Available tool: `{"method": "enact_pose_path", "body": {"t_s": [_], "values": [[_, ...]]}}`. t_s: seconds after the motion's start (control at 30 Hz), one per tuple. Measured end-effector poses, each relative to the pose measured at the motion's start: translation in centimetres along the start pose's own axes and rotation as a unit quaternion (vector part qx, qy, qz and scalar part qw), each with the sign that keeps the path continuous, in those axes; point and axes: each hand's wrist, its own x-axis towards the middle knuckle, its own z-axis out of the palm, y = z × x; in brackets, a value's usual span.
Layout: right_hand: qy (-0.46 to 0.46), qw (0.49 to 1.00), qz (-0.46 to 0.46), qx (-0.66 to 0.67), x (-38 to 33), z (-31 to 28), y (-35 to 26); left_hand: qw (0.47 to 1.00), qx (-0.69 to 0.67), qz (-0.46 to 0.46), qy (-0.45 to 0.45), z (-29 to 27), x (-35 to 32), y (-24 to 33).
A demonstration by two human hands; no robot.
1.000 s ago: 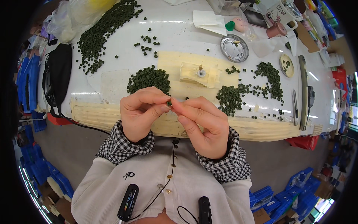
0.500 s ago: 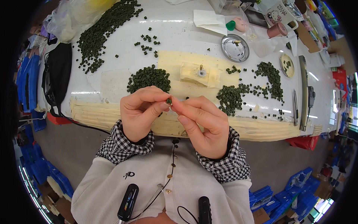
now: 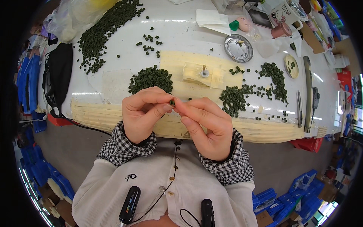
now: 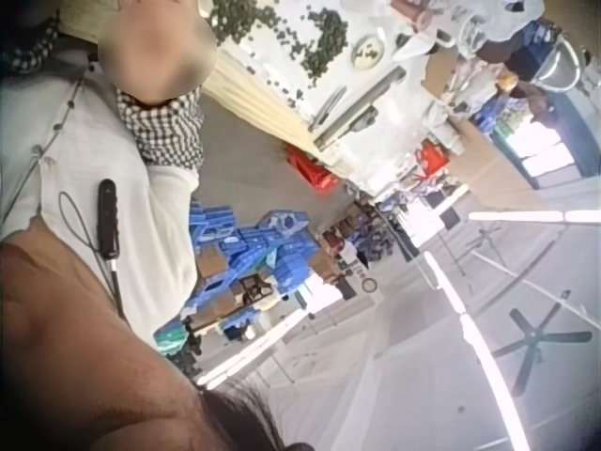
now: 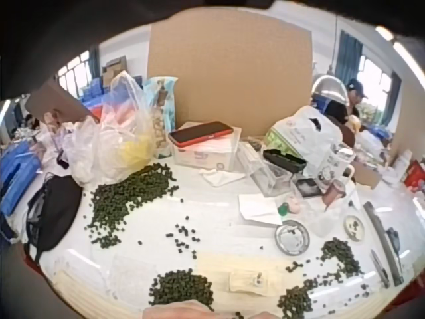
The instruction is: Assembling small green toy components into a yellow base at a workshop table.
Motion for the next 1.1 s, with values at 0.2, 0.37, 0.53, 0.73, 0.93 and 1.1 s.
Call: {"method": "enact_pose_path", "body": {"t_s": [0.2,0.37,0.53,0.73,0.93,1.1], "values": [[-0.002,1.0,-0.003,0.0,0.04,0.01,0.0,1.0,-0.005,-0.003,-0.005,-0.04,-0.01,0.03],[-0.004,1.0,0.0,0.005,-0.02,0.04,0.04,1.0,-0.008,0.006,-0.022,-0.34,-0.04,-0.19],[0.001,1.0,0.007,0.008,-0.03,0.05,0.07,1.0,0.005,0.011,-0.021,-0.37,-0.04,-0.32],[0.003,1.0,0.019,-0.006,0.23,0.09,-0.07,0.998,0.041,0.039,-0.01,-0.37,-0.02,-0.24],[0.01,1.0,0.02,0.001,0.24,0.17,-0.02,0.998,0.048,0.046,-0.006,-0.42,-0.08,-0.52],[0.01,1.0,0.027,0.005,0.26,0.17,-0.1,0.998,0.048,0.041,-0.003,-0.41,-0.14,-0.49]]}}
